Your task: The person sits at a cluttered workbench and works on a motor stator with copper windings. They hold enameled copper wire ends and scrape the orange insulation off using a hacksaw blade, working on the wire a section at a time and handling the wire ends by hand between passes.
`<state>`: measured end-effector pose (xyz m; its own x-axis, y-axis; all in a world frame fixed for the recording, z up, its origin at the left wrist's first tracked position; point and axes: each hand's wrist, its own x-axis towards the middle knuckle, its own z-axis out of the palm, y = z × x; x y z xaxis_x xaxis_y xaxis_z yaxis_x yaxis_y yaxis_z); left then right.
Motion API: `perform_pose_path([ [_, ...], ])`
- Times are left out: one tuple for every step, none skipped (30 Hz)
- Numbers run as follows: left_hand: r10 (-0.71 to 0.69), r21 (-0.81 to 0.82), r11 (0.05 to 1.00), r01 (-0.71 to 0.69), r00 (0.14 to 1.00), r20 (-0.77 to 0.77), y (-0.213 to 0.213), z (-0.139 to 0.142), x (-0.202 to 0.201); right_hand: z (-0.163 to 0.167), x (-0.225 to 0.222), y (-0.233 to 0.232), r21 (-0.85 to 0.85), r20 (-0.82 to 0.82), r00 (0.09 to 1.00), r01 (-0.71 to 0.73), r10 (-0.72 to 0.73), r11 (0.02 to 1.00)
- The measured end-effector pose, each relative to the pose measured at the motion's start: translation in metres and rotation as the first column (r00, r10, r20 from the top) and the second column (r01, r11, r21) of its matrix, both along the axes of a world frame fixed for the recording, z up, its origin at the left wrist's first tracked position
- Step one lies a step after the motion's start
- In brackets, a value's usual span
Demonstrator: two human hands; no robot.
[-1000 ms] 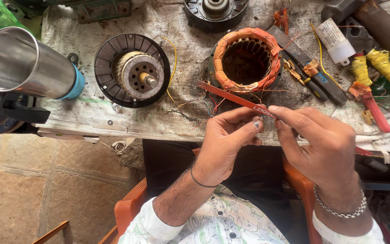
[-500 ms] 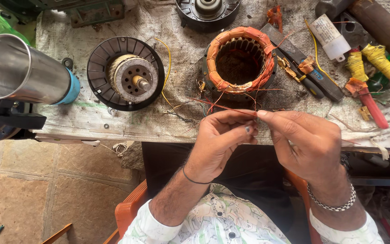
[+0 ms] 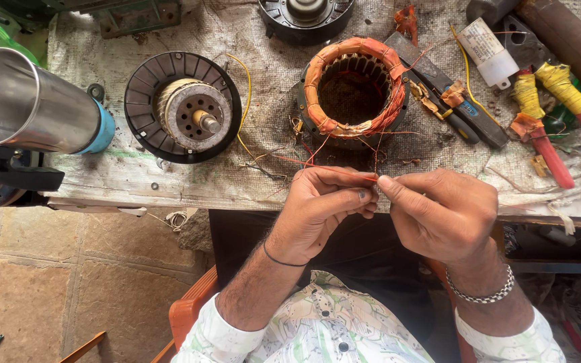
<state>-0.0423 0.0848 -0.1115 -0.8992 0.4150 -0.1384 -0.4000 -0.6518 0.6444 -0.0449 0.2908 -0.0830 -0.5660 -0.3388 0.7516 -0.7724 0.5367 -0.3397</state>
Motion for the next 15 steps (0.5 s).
perform_pose_path([
  [-0.003, -0.01, 1.0, 0.003, 1.0, -0.01, -0.0004, 0.0002, -0.0003, 0.0003, -0.0002, 0.0, 0.0, -0.006, 1.0, -0.005, 0.005, 1.0],
  [-0.006, -0.02, 1.0, 0.005, 1.0, -0.018, -0.0007, 0.0006, -0.0005, 0.0006, -0.0003, 0.0, -0.001, -0.011, 1.0, -0.011, 0.011, 1.0],
  [-0.008, -0.03, 1.0, 0.007, 1.0, -0.027, -0.0011, 0.0009, -0.0004, 0.001, -0.0003, 0.0001, 0.0, -0.019, 1.0, -0.015, 0.015, 1.0],
  [-0.011, -0.038, 0.999, 0.01, 1.0, -0.027, -0.0015, 0.0013, -0.0003, 0.0012, -0.0003, 0.0001, 0.0, -0.027, 0.999, -0.018, 0.018, 1.0],
  [-0.015, -0.045, 0.999, 0.013, 1.0, -0.026, -0.0019, 0.0017, -0.0001, 0.0014, -0.0006, 0.0002, 0.0, -0.036, 0.999, -0.022, 0.022, 1.0],
  [-0.017, -0.052, 0.999, 0.015, 1.0, -0.025, -0.002, 0.002, 0.0006, 0.0014, -0.0008, 0.0005, 0.003, -0.042, 0.999, -0.029, 0.029, 1.0],
  [-0.019, -0.053, 0.998, 0.017, 0.999, -0.038, -0.0022, 0.0026, 0.0006, 0.0015, -0.0014, 0.0006, 0.006, -0.049, 0.998, -0.035, 0.035, 0.999],
  [-0.021, -0.054, 0.998, 0.018, 0.999, -0.05, -0.0022, 0.0029, 0.0011, 0.0013, -0.0015, 0.0009, 0.01, -0.056, 0.998, -0.042, 0.042, 0.999],
  [-0.023, -0.055, 0.998, 0.02, 0.998, -0.062, -0.0026, 0.0033, 0.0011, 0.0012, -0.002, 0.0009, 0.012, -0.059, 0.997, -0.043, 0.044, 0.999],
  [-0.02, -0.07, 0.997, 0.016, 0.997, -0.069, -0.0026, 0.0035, 0.0011, 0.0009, -0.0023, 0.0012, 0.014, -0.062, 0.997, -0.043, 0.044, 0.999],
  [-0.017, -0.085, 0.996, 0.011, 0.997, -0.076, -0.0025, 0.0036, 0.0014, 0.0007, -0.0025, 0.0014, 0.017, -0.065, 0.997, -0.044, 0.045, 0.999],
  [-0.014, -0.1, 0.995, 0.005, 0.996, -0.083, -0.0024, 0.0034, 0.0016, 0.0004, -0.0025, 0.0017, 0.021, -0.068, 0.997, -0.044, 0.045, 0.999],
  [-0.014, -0.096, 0.995, 0.005, 0.996, -0.086, -0.0022, 0.0032, 0.0015, 0.0006, -0.0026, 0.002, 0.025, -0.07, 0.996, -0.043, 0.045, 0.999],
  [-0.014, -0.092, 0.996, 0.006, 0.996, -0.088, -0.0019, 0.0023, 0.0018, 0.0003, -0.0023, 0.0022, 0.029, -0.071, 0.996, -0.043, 0.045, 0.999],
  [-0.014, -0.088, 0.996, 0.006, 0.996, -0.091, -0.0019, 0.0019, 0.0016, 0.0009, -0.0018, 0.0024, 0.033, -0.07, 0.996, -0.045, 0.047, 0.998],
])
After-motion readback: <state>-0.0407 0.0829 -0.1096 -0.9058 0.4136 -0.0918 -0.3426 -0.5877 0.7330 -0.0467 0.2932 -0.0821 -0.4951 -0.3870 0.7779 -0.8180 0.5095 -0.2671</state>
